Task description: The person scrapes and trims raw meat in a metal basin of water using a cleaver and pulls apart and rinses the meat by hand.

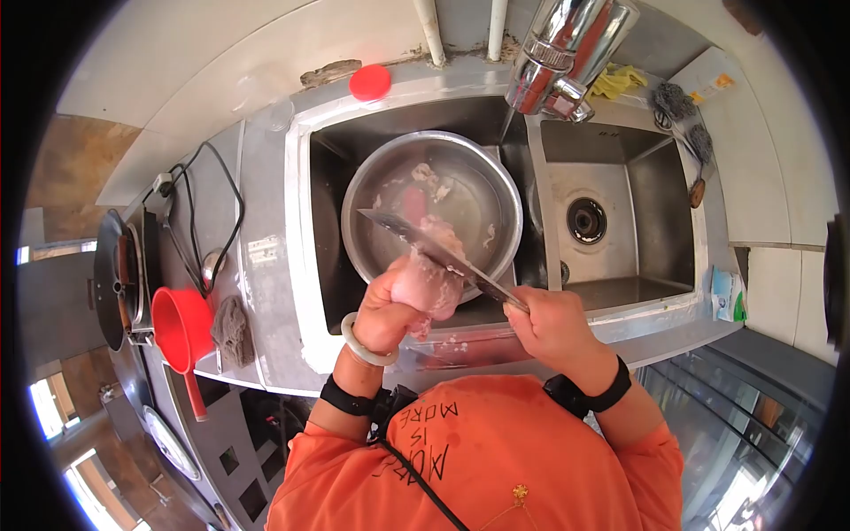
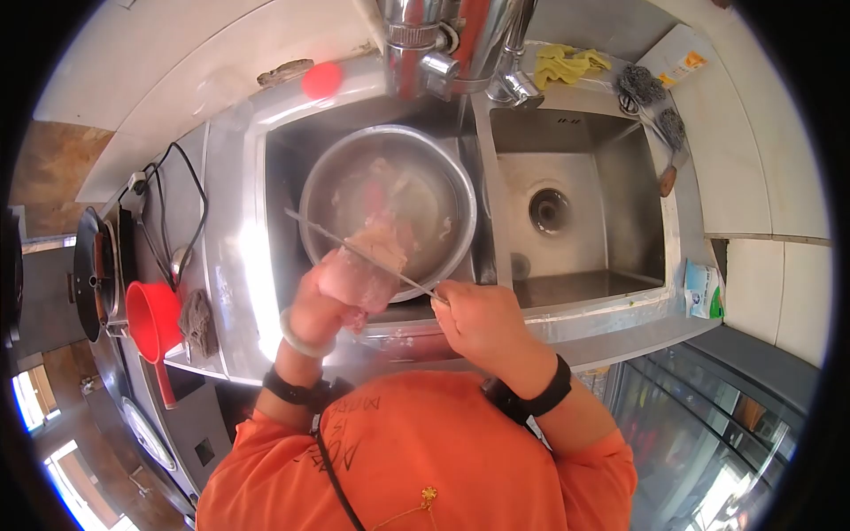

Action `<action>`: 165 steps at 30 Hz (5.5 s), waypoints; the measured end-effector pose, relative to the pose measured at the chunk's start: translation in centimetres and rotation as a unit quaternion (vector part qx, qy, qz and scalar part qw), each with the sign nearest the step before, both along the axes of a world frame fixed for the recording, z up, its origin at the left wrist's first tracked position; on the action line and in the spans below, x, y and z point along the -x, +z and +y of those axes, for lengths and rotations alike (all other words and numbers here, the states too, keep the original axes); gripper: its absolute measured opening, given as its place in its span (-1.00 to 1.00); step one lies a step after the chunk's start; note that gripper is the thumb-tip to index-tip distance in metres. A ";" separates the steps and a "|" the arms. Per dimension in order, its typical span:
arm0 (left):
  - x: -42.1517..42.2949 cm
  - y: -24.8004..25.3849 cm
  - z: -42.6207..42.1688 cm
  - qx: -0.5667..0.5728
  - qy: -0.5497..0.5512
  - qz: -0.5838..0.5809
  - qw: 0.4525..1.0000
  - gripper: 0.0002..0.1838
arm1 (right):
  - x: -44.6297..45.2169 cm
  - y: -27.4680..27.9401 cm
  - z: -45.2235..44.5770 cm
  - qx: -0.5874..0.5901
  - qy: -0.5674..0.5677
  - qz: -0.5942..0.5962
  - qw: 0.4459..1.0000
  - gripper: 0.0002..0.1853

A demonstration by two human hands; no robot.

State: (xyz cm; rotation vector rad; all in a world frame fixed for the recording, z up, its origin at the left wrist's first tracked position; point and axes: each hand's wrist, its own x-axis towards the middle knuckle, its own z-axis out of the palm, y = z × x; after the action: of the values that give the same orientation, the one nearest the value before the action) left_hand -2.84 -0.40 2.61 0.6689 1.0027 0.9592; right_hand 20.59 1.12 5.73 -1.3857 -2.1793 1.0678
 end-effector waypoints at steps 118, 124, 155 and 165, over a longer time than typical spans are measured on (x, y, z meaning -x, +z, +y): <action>0.4 -0.5 0.4 0.027 0.017 -0.023 0.999 -0.57 | -4.0 -3.4 -0.1 -0.050 0.009 -0.073 0.996 -0.87; 0.3 -1.6 0.2 -0.014 -0.012 0.001 1.000 -0.61 | -1.1 0.7 1.1 -0.053 0.023 -0.034 0.998 -0.82; 2.2 -0.9 0.3 -0.055 0.043 0.087 0.994 -0.39 | 1.3 -0.3 1.4 -0.091 0.013 0.013 0.996 -0.79; 5.4 -5.3 0.0 -0.072 0.085 0.137 0.984 -0.38 | -3.3 -1.5 2.0 0.121 -0.070 0.002 0.990 -0.80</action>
State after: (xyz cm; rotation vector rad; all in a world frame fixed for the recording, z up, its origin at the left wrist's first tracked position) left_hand -8.21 -0.36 -2.73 0.8630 1.2580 1.1167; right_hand 23.92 3.08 4.25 -1.6100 -1.9667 1.3131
